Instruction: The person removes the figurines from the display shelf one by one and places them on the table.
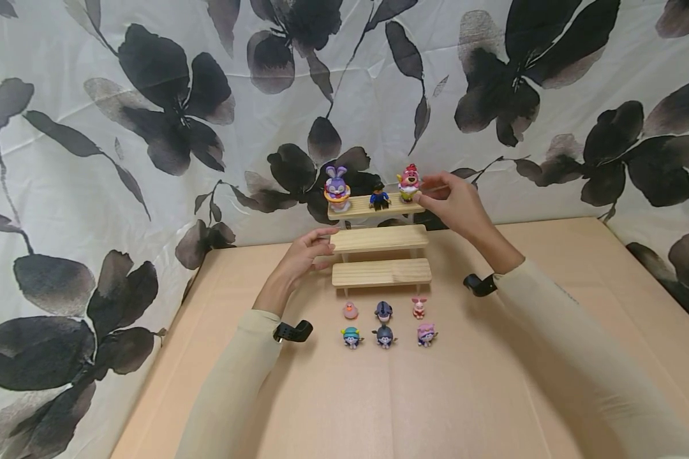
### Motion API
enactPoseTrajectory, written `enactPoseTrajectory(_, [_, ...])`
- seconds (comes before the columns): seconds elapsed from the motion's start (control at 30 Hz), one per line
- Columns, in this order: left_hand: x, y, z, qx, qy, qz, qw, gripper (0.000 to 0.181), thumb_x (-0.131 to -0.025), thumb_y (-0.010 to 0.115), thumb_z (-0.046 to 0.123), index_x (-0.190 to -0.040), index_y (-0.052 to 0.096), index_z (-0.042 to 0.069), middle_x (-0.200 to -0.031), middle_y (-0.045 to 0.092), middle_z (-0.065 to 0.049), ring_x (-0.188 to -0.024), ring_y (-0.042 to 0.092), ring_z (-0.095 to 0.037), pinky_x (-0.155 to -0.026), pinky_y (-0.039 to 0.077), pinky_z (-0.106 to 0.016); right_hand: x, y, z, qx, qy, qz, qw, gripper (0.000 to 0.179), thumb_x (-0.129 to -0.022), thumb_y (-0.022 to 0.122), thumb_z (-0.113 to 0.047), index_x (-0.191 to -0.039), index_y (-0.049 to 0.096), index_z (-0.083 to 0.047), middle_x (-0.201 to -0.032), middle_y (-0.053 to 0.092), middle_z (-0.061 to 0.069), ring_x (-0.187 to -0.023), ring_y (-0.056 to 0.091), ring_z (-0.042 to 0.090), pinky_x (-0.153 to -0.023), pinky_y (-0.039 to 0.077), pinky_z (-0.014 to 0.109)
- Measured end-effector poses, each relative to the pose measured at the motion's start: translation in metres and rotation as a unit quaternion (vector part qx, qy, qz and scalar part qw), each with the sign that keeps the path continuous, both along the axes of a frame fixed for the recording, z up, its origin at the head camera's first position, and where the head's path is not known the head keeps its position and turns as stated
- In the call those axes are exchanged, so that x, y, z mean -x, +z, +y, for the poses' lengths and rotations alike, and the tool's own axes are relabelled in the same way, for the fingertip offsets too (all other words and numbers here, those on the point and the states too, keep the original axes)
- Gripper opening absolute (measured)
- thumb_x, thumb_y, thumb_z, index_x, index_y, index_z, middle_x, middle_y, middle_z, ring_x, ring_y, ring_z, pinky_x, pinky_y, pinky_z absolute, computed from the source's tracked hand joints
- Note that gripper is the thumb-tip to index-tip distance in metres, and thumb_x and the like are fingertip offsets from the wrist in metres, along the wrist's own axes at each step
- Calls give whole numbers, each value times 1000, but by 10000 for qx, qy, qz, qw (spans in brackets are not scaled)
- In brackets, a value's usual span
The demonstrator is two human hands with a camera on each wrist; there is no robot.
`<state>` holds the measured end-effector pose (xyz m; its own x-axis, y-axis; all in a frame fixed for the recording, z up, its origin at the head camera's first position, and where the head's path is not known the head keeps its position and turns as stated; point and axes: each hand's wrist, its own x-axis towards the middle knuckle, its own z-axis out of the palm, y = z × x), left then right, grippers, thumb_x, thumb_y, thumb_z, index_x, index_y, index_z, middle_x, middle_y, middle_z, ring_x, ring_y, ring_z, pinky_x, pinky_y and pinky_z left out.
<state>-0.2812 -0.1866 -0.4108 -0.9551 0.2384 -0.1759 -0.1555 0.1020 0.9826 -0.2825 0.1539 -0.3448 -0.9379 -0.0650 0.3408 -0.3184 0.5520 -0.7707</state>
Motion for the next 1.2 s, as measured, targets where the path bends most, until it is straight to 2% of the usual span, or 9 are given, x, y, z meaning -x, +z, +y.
enactPoseTrajectory(0.13, [0, 0, 0, -3, 11, 3, 10000, 40, -98, 65, 12, -137, 61, 19, -123, 61, -8, -115, 59, -23, -105, 45, -57, 5, 3, -1, -8, 102, -67, 9999, 58, -94, 73, -34, -144, 56, -11, -131, 65, 12, -115, 64, 29, -91, 54, 46])
enactPoseTrajectory(0.3, [-1, -1, 0, 57, 54, 40, 10000, 39, -98, 64, 11, -136, 62, 19, -121, 62, -7, -114, 60, -23, -104, 47, -56, 11, 6, -3, 60, 127, -180, 9997, 59, -95, 72, -33, -147, 53, -12, -134, 63, 12, -120, 62, 30, -94, 53, 49])
enactPoseTrajectory(0.53, [-1, -1, 0, 61, 47, 76, 9999, 39, -98, 63, 11, -137, 61, 19, -120, 62, -8, -113, 61, -24, -103, 47, -55, 17, 7, -8, 16, 70, -226, 9997, 59, -96, 70, -34, -146, 53, -9, -135, 63, 13, -122, 61, 30, -98, 51, 50])
enactPoseTrajectory(0.7, [1, -1, 0, 26, 38, 68, 10000, 40, -99, 63, 11, -138, 61, 19, -121, 61, -8, -114, 61, -24, -105, 47, -56, 21, 8, -12, 218, 179, -203, 9994, 60, -95, 71, -36, -144, 54, -6, -133, 62, 14, -120, 61, 30, -100, 51, 48])
enactPoseTrajectory(0.9, [1, -1, 0, -13, 38, 66, 10000, 40, -99, 64, 11, -138, 61, 18, -120, 61, -8, -113, 61, -24, -104, 46, -57, 23, 8, -15, 396, 264, -212, 9986, 52, -97, 70, -33, -138, 58, -4, -127, 64, 14, -115, 62, 28, -96, 51, 44])
enactPoseTrajectory(1.2, [1, -1, 0, 2, 53, 38, 10000, 39, -98, 64, 10, -136, 63, 20, -121, 61, -8, -114, 61, -23, -104, 46, -57, 22, 10, -14, 259, 206, -244, 9992, 43, -97, 69, -24, -133, 60, -1, -128, 64, 16, -116, 63, 31, -99, 50, 46])
